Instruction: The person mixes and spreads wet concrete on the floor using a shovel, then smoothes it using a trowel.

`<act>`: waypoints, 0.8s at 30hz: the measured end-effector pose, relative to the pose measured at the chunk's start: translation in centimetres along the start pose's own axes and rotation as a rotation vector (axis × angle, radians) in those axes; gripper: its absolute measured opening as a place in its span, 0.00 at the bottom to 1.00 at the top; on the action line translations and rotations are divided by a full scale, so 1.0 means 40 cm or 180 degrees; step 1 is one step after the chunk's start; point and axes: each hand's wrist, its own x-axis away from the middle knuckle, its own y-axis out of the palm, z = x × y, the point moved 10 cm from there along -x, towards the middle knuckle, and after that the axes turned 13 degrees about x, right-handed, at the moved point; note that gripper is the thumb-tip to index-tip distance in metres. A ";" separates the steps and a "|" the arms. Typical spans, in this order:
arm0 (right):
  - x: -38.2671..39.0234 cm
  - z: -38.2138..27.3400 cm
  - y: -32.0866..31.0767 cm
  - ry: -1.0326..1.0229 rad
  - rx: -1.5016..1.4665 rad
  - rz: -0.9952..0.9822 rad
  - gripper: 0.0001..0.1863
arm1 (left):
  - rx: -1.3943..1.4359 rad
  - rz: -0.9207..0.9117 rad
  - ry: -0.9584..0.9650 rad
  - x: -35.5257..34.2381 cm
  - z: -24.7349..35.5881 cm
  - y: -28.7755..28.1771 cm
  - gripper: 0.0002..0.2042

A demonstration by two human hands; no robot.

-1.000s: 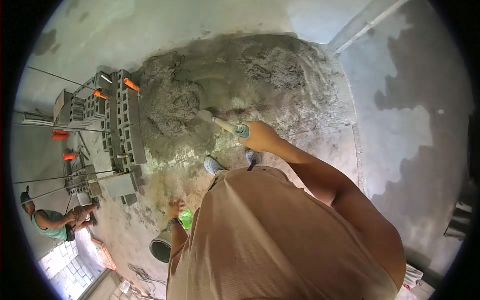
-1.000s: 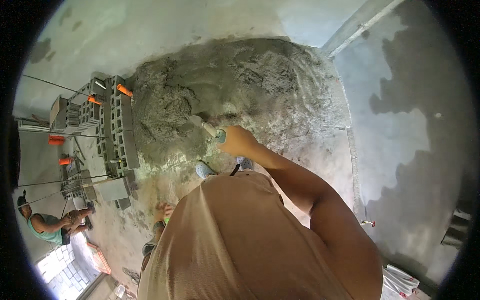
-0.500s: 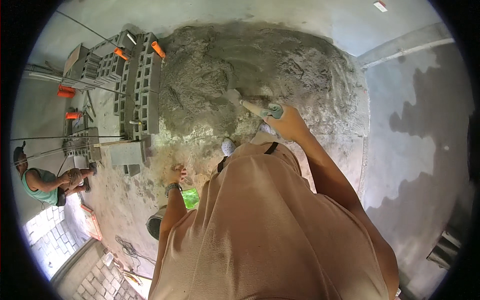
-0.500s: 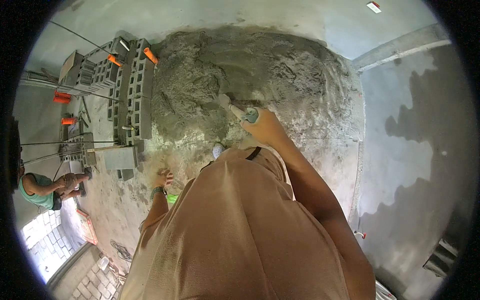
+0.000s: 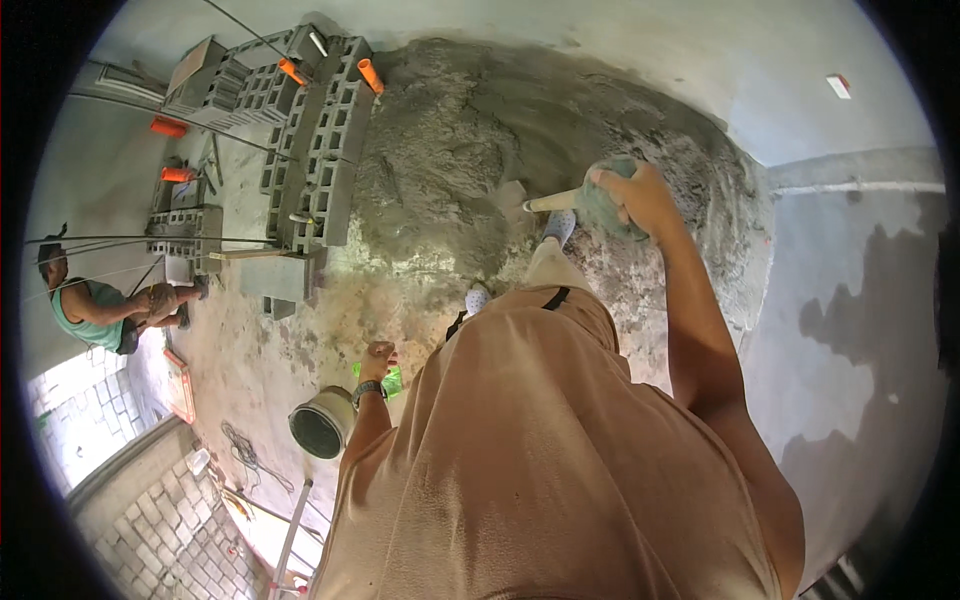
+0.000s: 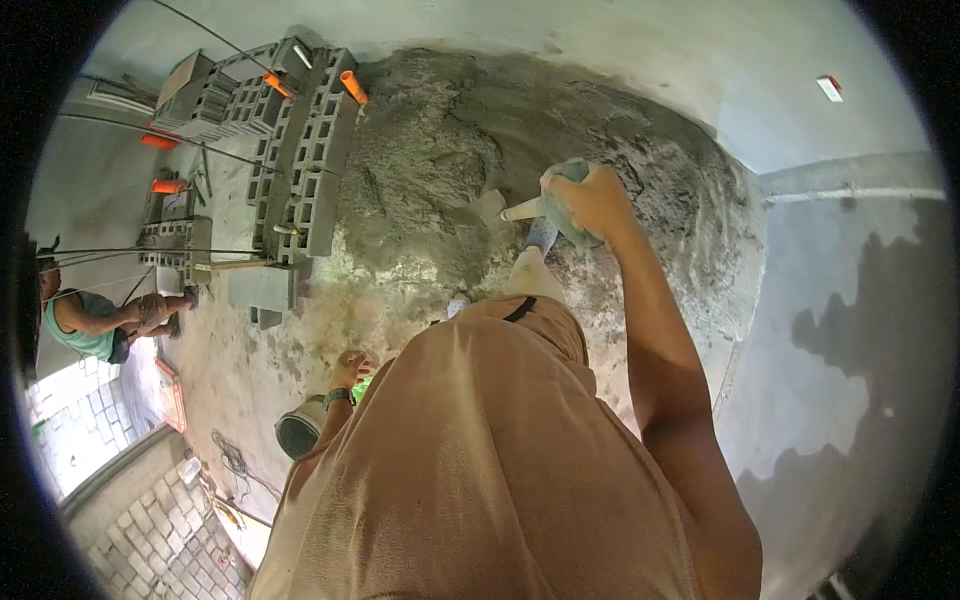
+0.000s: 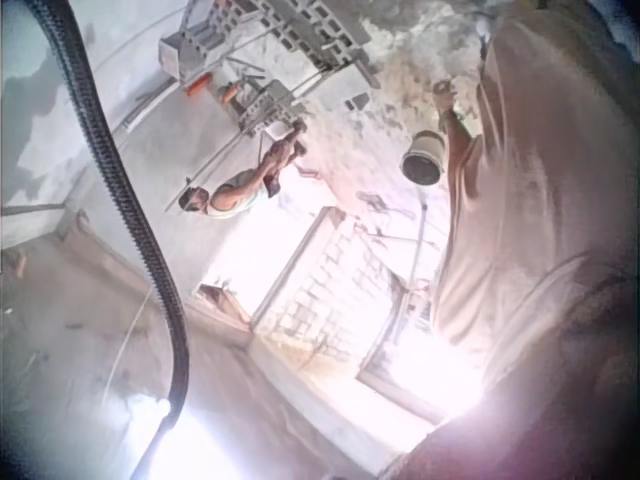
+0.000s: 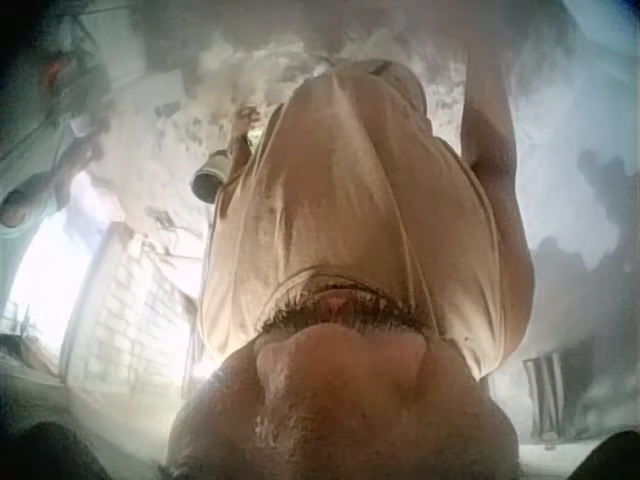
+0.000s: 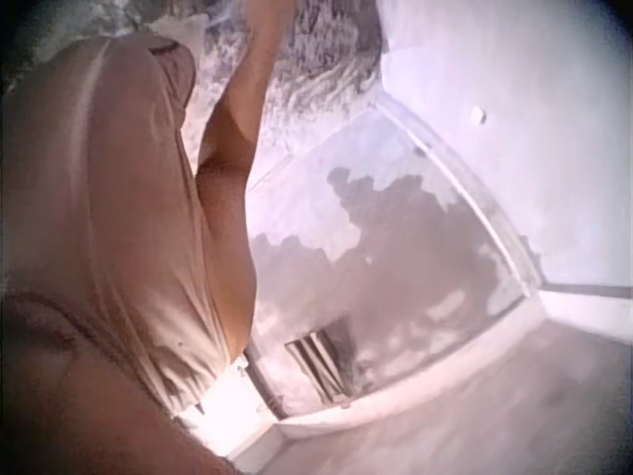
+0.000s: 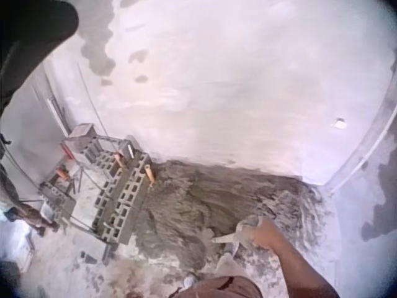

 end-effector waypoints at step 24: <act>-0.607 -0.230 -0.182 -0.0809 0.0303 -0.1082 0.13 | -0.1084 0.0660 0.0782 0.054 0.584 0.473 0.18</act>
